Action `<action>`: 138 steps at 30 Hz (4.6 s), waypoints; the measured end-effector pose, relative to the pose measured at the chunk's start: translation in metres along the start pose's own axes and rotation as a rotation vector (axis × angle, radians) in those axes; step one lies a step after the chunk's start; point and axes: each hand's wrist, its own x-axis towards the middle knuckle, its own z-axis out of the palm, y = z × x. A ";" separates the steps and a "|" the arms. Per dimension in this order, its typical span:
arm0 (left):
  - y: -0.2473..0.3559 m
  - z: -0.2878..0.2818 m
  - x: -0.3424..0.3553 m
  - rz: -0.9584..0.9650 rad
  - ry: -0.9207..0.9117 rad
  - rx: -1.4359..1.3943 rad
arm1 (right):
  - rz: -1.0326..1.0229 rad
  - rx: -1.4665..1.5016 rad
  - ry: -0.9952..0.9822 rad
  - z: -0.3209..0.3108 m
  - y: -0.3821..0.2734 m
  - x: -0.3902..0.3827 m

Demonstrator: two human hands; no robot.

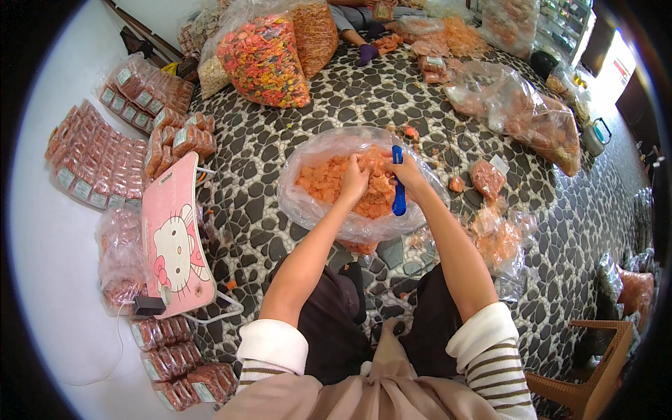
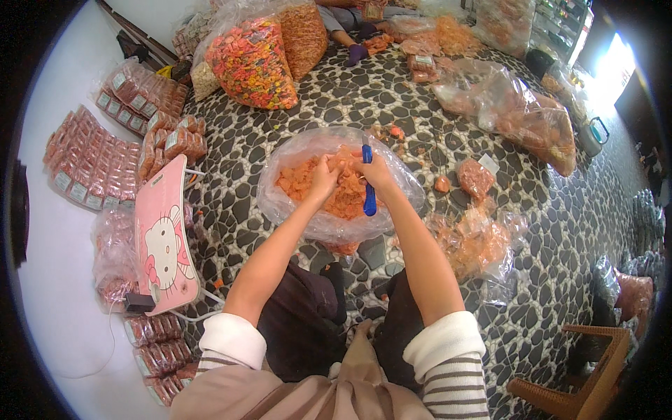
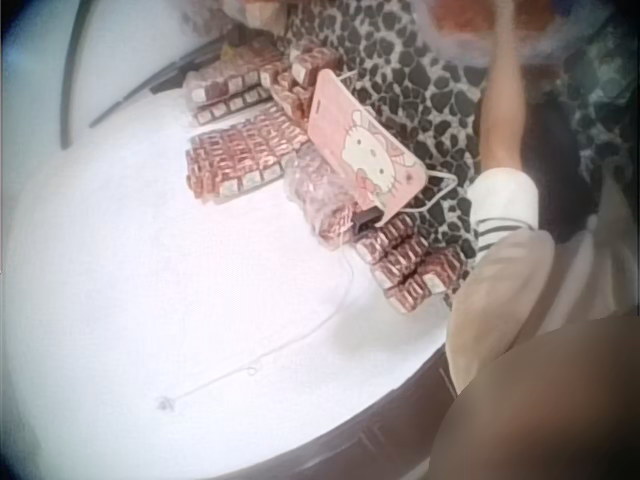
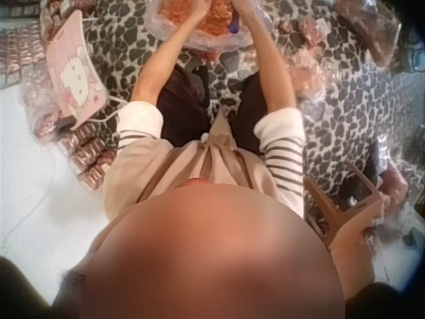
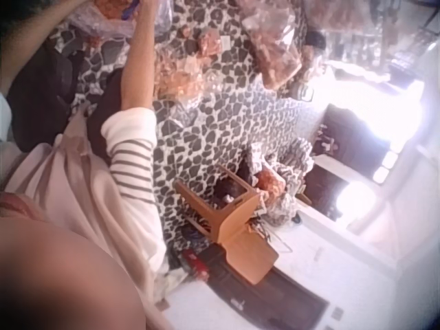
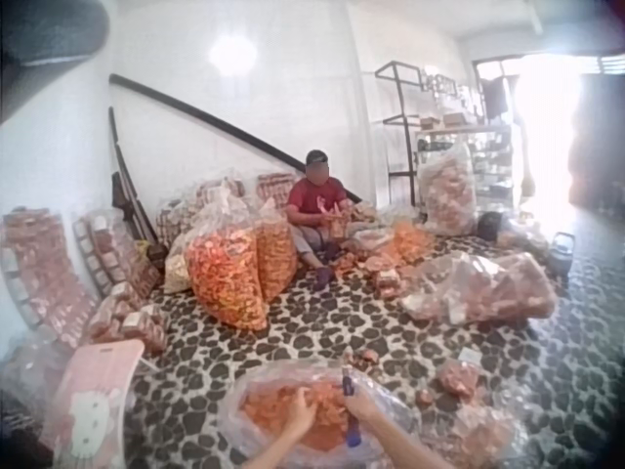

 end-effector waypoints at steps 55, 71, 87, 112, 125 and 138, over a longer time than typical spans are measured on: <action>-0.067 0.364 0.017 -0.127 -0.259 -0.013 | -0.067 -0.573 0.687 -0.314 0.147 -0.028; 0.085 0.030 0.002 0.147 0.063 -0.228 | -0.474 -1.009 0.299 -0.044 -0.066 -0.056; 0.077 -0.009 -0.014 0.324 0.273 -0.141 | -0.426 -1.212 0.171 0.014 -0.049 -0.057; 0.077 -0.006 -0.026 0.624 0.027 0.215 | -0.263 -0.596 0.248 -0.023 -0.038 -0.038; 0.094 -0.039 -0.026 1.129 -0.216 0.672 | -0.331 -0.781 0.209 -0.025 -0.033 -0.036; 0.078 -0.042 -0.029 0.945 -0.381 0.719 | -0.213 -0.844 0.385 -0.038 0.006 -0.002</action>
